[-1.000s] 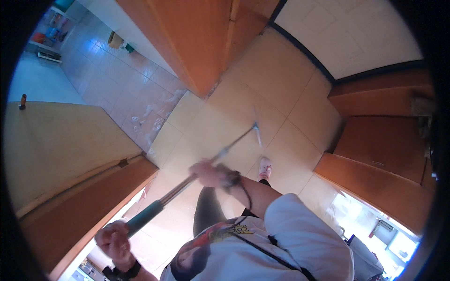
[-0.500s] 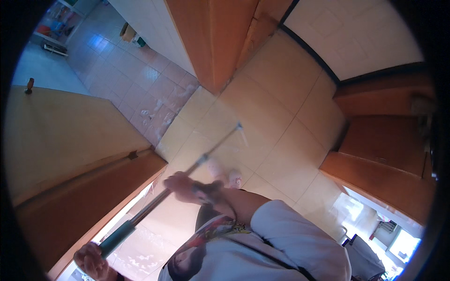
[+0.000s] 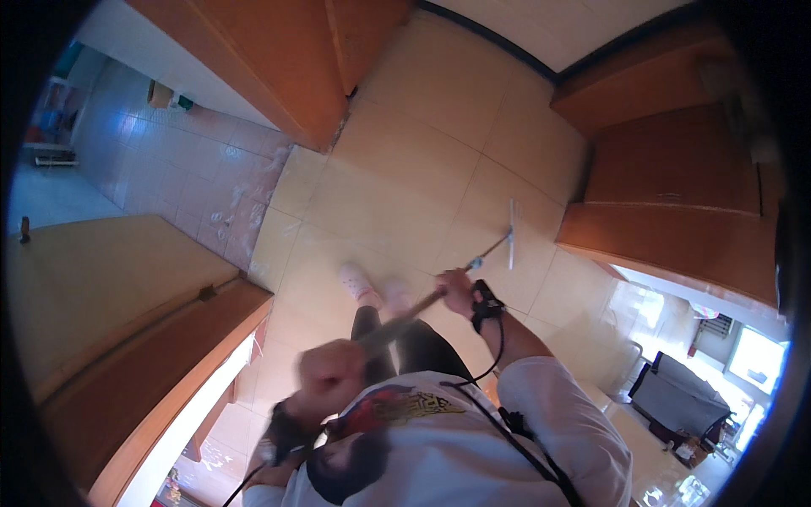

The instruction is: The person mops the tiled floor of a bedroom using a long-handled mop. They move the mop back and forth across the floor, covering areas near the bed, a clothes rack, and a doorway.

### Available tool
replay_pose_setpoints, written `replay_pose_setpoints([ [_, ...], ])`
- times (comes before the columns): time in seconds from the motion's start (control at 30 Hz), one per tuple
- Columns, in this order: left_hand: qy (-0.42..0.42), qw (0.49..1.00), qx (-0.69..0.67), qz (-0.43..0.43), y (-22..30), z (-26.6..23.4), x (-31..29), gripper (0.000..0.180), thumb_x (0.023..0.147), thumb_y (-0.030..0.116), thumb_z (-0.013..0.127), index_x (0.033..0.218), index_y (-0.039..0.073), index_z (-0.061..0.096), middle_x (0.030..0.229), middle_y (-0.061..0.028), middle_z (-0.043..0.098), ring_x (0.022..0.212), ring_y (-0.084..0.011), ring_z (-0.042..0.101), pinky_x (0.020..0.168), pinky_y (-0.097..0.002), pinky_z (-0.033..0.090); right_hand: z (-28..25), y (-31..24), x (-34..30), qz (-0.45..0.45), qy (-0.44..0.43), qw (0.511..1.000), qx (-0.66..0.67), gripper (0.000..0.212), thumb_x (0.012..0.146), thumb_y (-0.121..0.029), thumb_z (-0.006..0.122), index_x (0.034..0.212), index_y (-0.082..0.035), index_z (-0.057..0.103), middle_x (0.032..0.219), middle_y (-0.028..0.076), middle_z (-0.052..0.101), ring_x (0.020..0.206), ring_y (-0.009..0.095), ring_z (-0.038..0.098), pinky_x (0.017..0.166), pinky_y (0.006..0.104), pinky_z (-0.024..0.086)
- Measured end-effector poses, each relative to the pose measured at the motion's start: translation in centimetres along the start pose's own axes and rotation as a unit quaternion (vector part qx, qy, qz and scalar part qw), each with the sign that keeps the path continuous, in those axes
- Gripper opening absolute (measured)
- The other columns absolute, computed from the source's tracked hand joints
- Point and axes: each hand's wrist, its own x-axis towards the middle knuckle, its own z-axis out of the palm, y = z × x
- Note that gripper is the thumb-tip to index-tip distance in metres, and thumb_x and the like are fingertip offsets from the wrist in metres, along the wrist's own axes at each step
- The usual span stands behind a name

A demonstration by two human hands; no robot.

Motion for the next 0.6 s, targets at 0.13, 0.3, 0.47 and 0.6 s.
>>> replay_pose_setpoints([
  [0.13,0.172,0.982,0.077,0.03,6.5,-7.1,-3.9,0.017,0.084,0.009,0.064,0.07,0.008,0.053,0.073,-0.011,0.063,0.068,-0.0243,0.06,0.061,-0.0358,0.049,3.9,-10.5,5.6,-0.088,0.029,0.99,0.105,0.015,0.065,-0.023,0.064,0.074,-0.014,0.056,0.072,0.008,0.058,0.074,0.026,0.057,0.069,0.041,0.04],
  [0.3,0.213,0.958,0.15,0.121,16.2,-12.9,-8.5,0.028,0.09,0.017,0.056,0.068,0.012,0.039,0.056,-0.0009,0.048,0.049,-0.0098,0.043,0.049,-0.0276,0.031,1.6,-25.1,10.5,-0.198,0.173,0.943,0.205,0.008,0.065,-0.018,0.056,0.069,-0.017,0.049,0.066,0.005,0.052,0.072,0.023,0.055,0.073,0.0394,0.037],
  [0.47,0.085,0.987,0.084,0.103,18.3,-14.2,-7.6,0.01,0.092,0.015,0.052,0.087,0.007,0.056,0.058,-0.0004,0.047,0.051,-0.0075,0.042,0.066,-0.0293,0.04,-0.8,-25.3,8.9,-0.187,0.193,0.941,0.203,0.01,0.061,-0.007,0.057,0.069,-0.011,0.051,0.064,0.008,0.052,0.067,0.027,0.056,0.064,0.0377,0.04],
  [0.6,0.192,0.966,0.155,0.082,9.4,-9.6,-4.4,0.018,0.085,0.016,0.059,0.071,0.006,0.054,0.057,-0.0033,0.051,0.049,-0.013,0.046,0.05,-0.0277,0.039,2.5,-17.1,1.7,-0.041,0.221,0.962,0.158,0.01,0.062,-0.015,0.058,0.067,-0.009,0.052,0.062,0.009,0.051,0.064,0.029,0.055,0.06,0.041,0.041],
])
